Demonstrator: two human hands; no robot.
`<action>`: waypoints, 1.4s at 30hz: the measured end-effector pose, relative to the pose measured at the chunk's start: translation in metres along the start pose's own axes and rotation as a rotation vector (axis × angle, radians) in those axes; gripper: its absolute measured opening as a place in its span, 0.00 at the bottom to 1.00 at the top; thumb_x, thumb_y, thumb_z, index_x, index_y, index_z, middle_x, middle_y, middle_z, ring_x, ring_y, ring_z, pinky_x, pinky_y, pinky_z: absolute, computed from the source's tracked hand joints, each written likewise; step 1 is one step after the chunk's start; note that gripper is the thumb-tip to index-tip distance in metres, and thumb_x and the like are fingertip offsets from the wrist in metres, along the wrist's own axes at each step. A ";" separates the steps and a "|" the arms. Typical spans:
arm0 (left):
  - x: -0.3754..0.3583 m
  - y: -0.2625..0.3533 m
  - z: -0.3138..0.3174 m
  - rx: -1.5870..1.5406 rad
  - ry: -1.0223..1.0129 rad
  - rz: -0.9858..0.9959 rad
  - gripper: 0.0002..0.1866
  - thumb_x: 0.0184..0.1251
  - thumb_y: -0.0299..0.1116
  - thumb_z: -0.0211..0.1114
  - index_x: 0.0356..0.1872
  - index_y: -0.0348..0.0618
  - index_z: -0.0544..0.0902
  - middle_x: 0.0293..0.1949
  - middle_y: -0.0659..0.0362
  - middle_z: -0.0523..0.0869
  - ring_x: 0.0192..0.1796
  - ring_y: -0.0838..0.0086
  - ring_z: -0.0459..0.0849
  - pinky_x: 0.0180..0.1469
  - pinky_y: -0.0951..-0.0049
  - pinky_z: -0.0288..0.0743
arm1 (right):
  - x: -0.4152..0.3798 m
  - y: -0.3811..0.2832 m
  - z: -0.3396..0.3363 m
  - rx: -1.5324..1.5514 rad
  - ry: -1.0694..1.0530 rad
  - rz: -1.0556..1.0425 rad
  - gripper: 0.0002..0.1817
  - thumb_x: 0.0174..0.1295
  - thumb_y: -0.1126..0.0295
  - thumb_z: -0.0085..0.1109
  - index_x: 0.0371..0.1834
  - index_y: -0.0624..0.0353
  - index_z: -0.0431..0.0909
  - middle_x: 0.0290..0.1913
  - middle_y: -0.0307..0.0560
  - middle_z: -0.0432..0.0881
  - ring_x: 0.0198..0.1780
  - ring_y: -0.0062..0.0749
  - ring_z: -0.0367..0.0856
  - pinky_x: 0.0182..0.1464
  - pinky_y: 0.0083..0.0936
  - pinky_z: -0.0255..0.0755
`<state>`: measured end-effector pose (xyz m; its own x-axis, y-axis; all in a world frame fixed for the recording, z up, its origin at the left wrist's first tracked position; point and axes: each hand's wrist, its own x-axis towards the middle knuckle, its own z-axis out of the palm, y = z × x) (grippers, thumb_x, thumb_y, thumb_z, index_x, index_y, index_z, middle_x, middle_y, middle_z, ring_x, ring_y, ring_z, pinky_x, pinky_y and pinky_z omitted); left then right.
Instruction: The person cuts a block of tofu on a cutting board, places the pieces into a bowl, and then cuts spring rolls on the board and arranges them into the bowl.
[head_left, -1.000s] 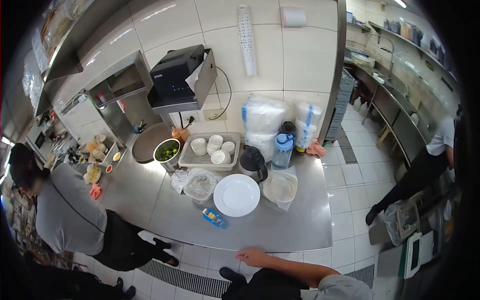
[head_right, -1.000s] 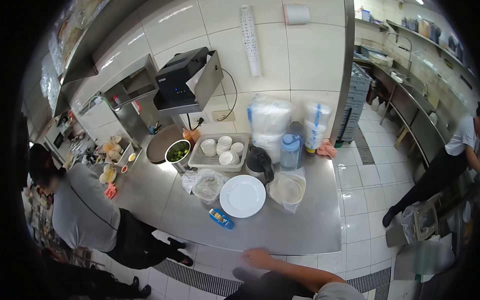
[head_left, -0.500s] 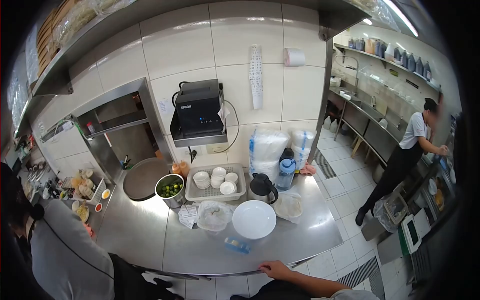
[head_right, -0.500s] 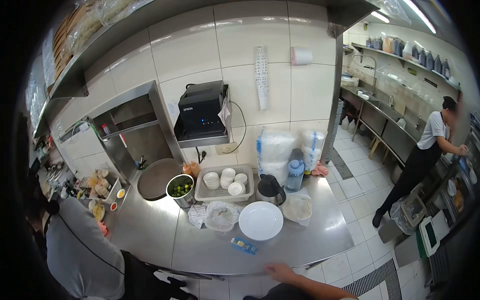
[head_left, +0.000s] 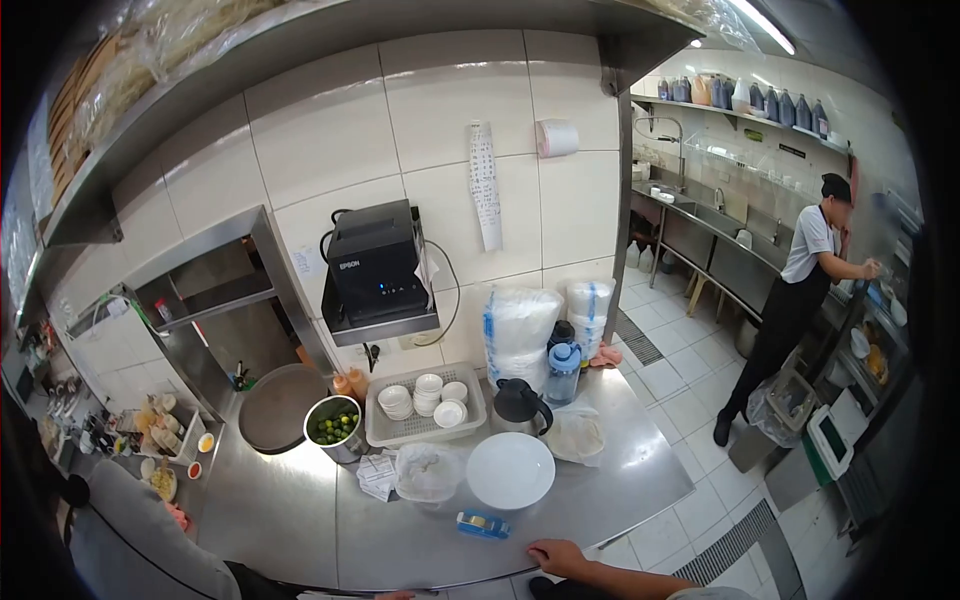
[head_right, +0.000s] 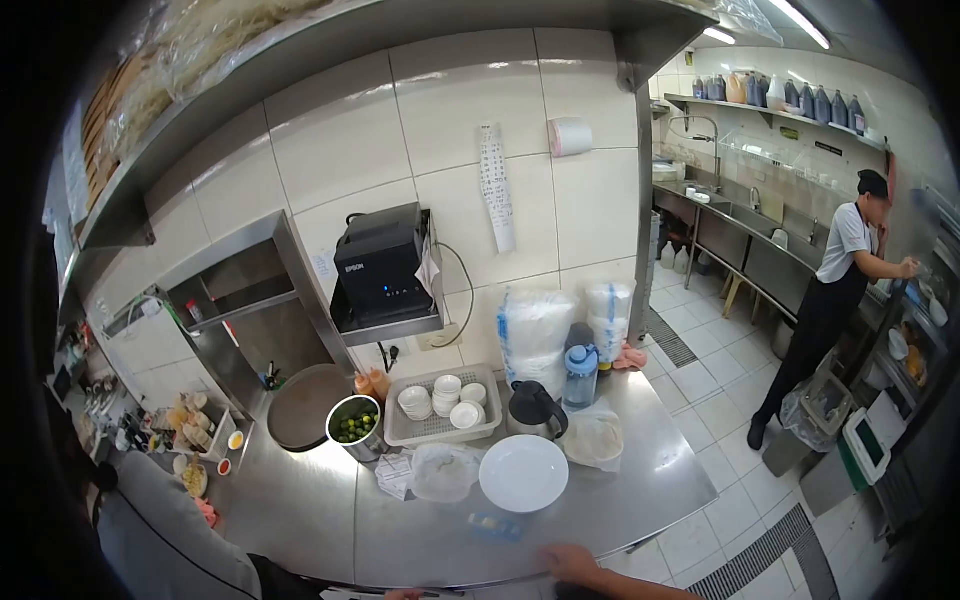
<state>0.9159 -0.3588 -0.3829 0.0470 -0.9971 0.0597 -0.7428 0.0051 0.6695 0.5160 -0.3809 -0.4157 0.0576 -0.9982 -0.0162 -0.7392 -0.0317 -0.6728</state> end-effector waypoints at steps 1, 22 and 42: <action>0.026 0.014 -0.011 0.078 -0.095 0.045 0.13 0.75 0.36 0.61 0.48 0.40 0.88 0.47 0.46 0.89 0.52 0.49 0.85 0.58 0.51 0.77 | 0.003 -0.004 -0.001 -0.018 -0.043 0.014 0.15 0.71 0.56 0.56 0.53 0.47 0.86 0.47 0.50 0.89 0.48 0.51 0.87 0.51 0.42 0.80; 0.091 0.012 0.077 0.577 0.294 -0.250 0.30 0.77 0.50 0.55 0.70 0.40 0.76 0.73 0.38 0.72 0.76 0.43 0.65 0.80 0.47 0.53 | 0.047 0.061 -0.010 0.209 -0.448 -0.386 0.17 0.65 0.60 0.60 0.54 0.54 0.84 0.55 0.59 0.84 0.58 0.59 0.81 0.62 0.50 0.73; 0.092 -0.007 0.094 0.549 0.341 -0.337 0.29 0.77 0.51 0.56 0.70 0.42 0.78 0.74 0.41 0.71 0.77 0.44 0.66 0.79 0.50 0.55 | 0.071 0.088 0.005 0.253 -0.403 -0.530 0.18 0.68 0.59 0.56 0.58 0.49 0.84 0.51 0.54 0.87 0.53 0.54 0.84 0.58 0.48 0.76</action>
<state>0.8622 -0.4576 -0.4516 0.4715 -0.8583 0.2028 -0.8749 -0.4264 0.2296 0.4582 -0.4546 -0.4799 0.6460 -0.7537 0.1209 -0.3674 -0.4459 -0.8162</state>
